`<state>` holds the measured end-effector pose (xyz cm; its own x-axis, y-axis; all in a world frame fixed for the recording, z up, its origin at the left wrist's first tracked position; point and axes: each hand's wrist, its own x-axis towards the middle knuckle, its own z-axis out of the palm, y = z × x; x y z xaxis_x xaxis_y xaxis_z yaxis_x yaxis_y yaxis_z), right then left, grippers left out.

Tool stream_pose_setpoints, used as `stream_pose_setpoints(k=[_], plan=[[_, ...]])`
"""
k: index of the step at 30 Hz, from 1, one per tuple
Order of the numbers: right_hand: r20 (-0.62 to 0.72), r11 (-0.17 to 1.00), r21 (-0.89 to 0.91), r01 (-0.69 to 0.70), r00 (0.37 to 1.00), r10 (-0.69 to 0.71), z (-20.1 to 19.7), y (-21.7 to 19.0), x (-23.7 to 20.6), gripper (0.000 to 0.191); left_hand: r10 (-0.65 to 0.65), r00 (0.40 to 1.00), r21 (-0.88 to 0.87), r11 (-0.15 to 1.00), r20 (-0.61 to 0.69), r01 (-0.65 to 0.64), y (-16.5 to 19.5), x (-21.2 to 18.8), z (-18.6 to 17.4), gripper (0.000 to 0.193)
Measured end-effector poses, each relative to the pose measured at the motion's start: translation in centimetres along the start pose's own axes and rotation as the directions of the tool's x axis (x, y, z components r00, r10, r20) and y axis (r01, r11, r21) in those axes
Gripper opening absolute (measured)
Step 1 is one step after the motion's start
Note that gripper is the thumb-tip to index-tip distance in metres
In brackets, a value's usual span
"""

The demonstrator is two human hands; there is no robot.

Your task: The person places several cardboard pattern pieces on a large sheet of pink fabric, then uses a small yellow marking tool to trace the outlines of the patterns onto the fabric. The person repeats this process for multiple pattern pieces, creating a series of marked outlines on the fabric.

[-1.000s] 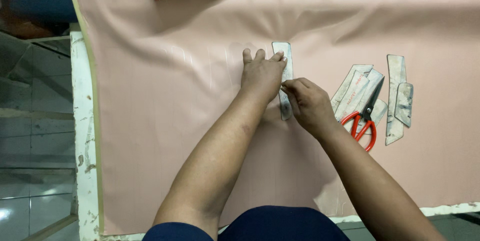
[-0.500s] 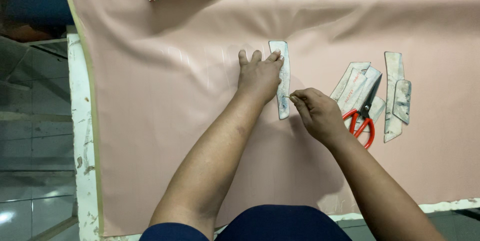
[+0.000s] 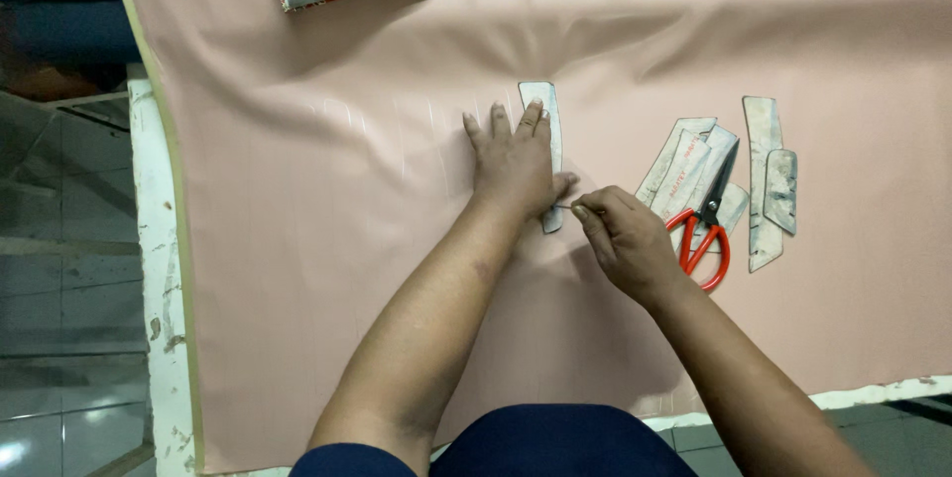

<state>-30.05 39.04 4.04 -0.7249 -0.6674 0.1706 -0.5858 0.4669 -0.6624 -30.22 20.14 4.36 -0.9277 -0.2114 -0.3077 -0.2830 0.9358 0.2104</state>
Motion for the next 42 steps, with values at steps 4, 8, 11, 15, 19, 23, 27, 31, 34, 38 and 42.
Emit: stream_pose_setpoints(k=[4,8,11,15,19,23,27,31,34,38,42], plan=[[0.001,0.989,-0.117,-0.09,0.996,0.091,-1.5,0.9,-0.9,0.018,-0.029,0.998,-0.117,0.993,-0.057,0.022,0.4,-1.2,0.0,0.095],[0.159,0.796,-0.565,-0.218,0.918,0.364,-3.3,2.6,-2.1,0.033,-0.093,0.946,-0.25,0.968,-0.309,0.013,-0.4,-2.4,1.8,0.079],[0.107,0.781,-0.586,-0.218,0.934,0.341,-4.8,3.8,-4.6,0.034,-0.252,0.914,-0.371,0.92,-0.316,0.125,-1.4,-3.3,3.3,0.071],[0.073,0.759,-0.589,-0.279,0.916,0.393,-6.1,5.4,-5.9,0.031,-0.39,0.863,-0.477,0.854,-0.321,0.209,-2.7,-3.7,3.8,0.07],[-0.001,0.875,-0.379,-0.3,0.946,0.324,-5.8,5.9,-5.8,0.041,-0.453,0.856,-0.615,0.757,-0.25,0.222,-2.8,-3.3,2.5,0.035],[0.067,0.628,0.45,-0.635,0.725,0.686,-5.5,5.8,-3.8,0.047,-0.098,0.875,-0.567,0.794,-0.474,-0.218,-0.9,-3.5,1.7,0.007],[0.411,0.336,0.599,-0.727,0.639,0.65,-5.4,5.4,-1.0,0.042,0.237,0.687,-0.284,0.782,-0.687,-0.554,0.9,-3.0,1.6,0.008],[0.379,0.436,0.472,-0.766,0.623,0.684,-4.4,4.3,0.7,0.031,0.205,0.755,-0.373,0.77,-0.623,-0.517,1.5,-2.0,2.3,0.019],[0.304,0.512,0.406,-0.757,0.641,0.705,-3.4,4.2,2.1,0.03,0.153,0.811,-0.258,0.9,-0.565,-0.35,0.9,-1.3,3.2,0.061],[0.238,0.667,0.304,-0.681,0.732,0.639,-1.9,4.6,2.9,0.03,0.118,0.96,-0.371,0.905,-0.253,-0.209,-0.3,-0.9,4.4,0.065],[0.095,0.793,0.121,-0.597,0.802,0.589,-0.8,4.9,2.1,0.034,0.098,0.954,-0.422,0.88,-0.285,-0.217,-0.6,-0.8,5.3,0.061]])
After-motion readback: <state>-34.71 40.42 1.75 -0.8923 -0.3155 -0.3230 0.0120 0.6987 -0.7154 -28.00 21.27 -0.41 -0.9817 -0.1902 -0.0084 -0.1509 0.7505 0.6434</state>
